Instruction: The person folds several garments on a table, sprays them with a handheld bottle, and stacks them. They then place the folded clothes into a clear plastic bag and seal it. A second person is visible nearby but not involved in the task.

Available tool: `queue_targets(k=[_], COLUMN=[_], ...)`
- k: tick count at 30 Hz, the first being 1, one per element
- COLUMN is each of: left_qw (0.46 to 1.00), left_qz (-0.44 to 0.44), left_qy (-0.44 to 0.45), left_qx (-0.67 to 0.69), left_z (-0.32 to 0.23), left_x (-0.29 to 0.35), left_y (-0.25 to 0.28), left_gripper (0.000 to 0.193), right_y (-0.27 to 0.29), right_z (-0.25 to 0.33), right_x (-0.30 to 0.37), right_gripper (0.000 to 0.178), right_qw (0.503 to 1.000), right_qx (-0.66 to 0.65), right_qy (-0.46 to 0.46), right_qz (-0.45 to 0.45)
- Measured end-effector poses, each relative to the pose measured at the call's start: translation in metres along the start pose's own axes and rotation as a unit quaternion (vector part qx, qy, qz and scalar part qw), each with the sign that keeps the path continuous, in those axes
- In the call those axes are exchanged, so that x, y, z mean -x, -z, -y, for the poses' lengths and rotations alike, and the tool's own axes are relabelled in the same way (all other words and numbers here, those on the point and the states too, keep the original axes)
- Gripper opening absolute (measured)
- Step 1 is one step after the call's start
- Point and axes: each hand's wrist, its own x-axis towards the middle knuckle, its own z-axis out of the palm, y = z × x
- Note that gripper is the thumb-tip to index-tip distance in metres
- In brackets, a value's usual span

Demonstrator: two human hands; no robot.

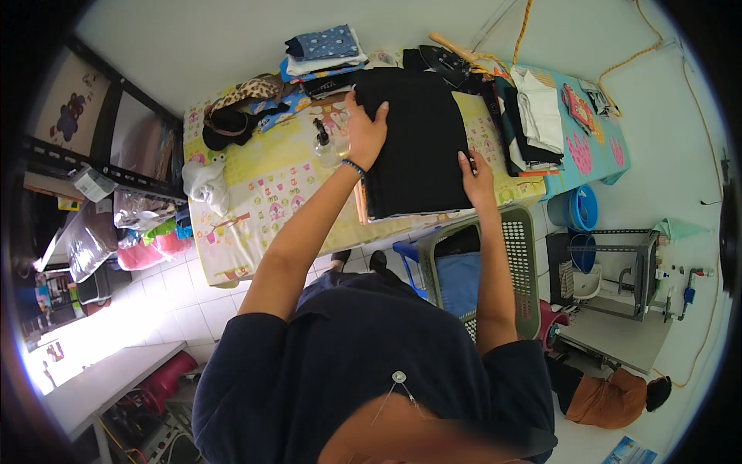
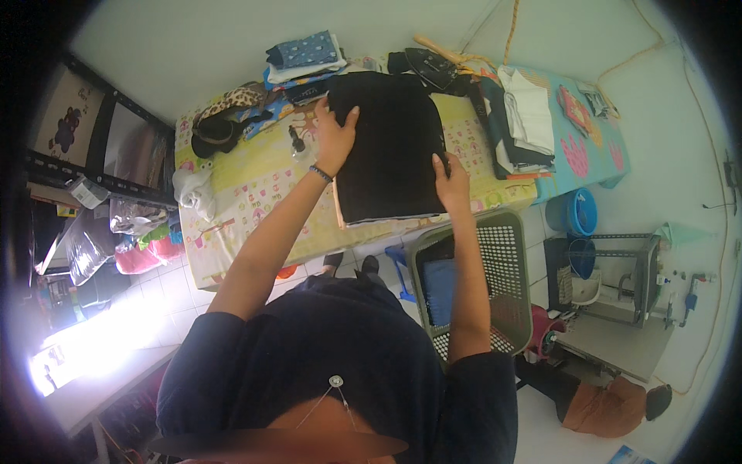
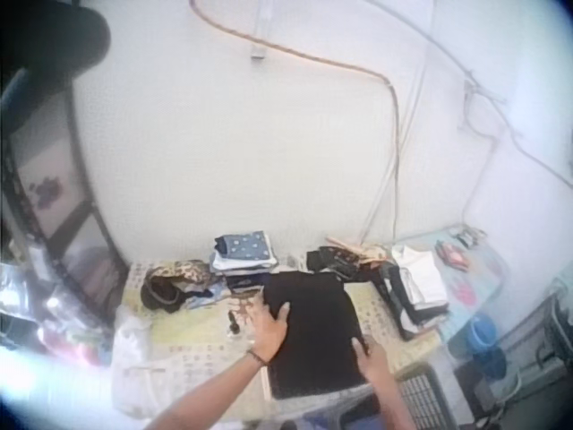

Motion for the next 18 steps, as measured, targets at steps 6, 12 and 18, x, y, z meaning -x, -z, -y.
queue_targets(k=[6,12,18], left_qw=[0.996,0.991,0.935], left_qz=[0.011,0.100,-0.007], left_qy=[-0.056,-0.058,-0.130], left_qx=[-0.071,0.074,-0.329], left_z=[0.014,-0.012,-0.038], left_x=[-0.005,-0.012,-0.009], left_y=[-0.005,-0.008,-0.021], left_gripper=[0.074,0.081,0.062], right_y=[-0.007,-0.012,0.002], right_z=[-0.008,-0.002,0.009], right_x=[0.025,0.036,0.035], right_gripper=[0.034,0.029,0.034], right_qw=[0.984,0.949,0.982], right_qx=[-0.090,-0.142,0.089], right_qy=[0.077,0.125,0.076], right_qz=[-0.132,-0.253,-0.148])
